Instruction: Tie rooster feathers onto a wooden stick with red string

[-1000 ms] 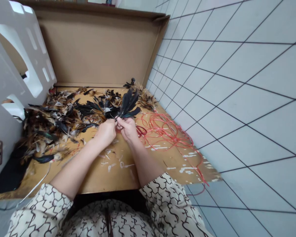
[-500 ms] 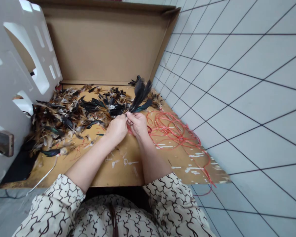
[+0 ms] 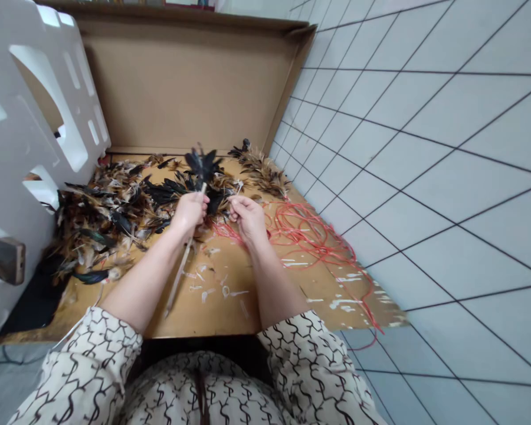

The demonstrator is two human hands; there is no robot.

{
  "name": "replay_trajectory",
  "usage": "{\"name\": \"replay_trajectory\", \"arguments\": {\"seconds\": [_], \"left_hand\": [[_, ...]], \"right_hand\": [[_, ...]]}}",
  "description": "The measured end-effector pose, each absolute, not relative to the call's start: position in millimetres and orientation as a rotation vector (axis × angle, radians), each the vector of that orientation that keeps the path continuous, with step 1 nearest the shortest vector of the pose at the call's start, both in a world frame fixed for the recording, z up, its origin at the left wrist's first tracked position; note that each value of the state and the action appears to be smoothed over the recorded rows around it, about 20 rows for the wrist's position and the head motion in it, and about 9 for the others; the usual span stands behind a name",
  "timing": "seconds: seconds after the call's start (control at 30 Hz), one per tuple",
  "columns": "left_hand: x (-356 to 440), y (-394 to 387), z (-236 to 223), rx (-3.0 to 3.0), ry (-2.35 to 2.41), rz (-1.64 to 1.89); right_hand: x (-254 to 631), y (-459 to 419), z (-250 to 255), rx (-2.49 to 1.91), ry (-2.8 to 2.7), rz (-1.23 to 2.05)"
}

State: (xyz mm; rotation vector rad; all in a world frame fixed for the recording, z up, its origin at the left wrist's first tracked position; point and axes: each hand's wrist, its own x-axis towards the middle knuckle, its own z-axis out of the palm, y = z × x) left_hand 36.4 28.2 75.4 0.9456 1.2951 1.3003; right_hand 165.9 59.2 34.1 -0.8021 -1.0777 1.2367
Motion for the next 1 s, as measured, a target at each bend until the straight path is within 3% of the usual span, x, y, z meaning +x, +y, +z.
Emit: {"name": "replay_trajectory", "arguments": {"seconds": [0.37,0.6,0.83,1.0], "left_hand": [[3.9,25.9,58.0,0.444,0.897,1.349],[-4.8,32.5,47.3,0.418,0.803,1.323],[-7.0,31.1,50.6,0.431,0.781,1.373],[-6.3,28.7,51.3,0.466,0.784,1.384]], "right_hand": [[167.6,114.6,36.6,-1.557,-1.694,0.389],[161.1,135.7,38.0,-1.781,-2.144,0.034],[158.3,135.6,40.7,-1.738,-2.259,-0.058],[165.5,133.9,52.1,-1.523,-1.608,0.095]]}}
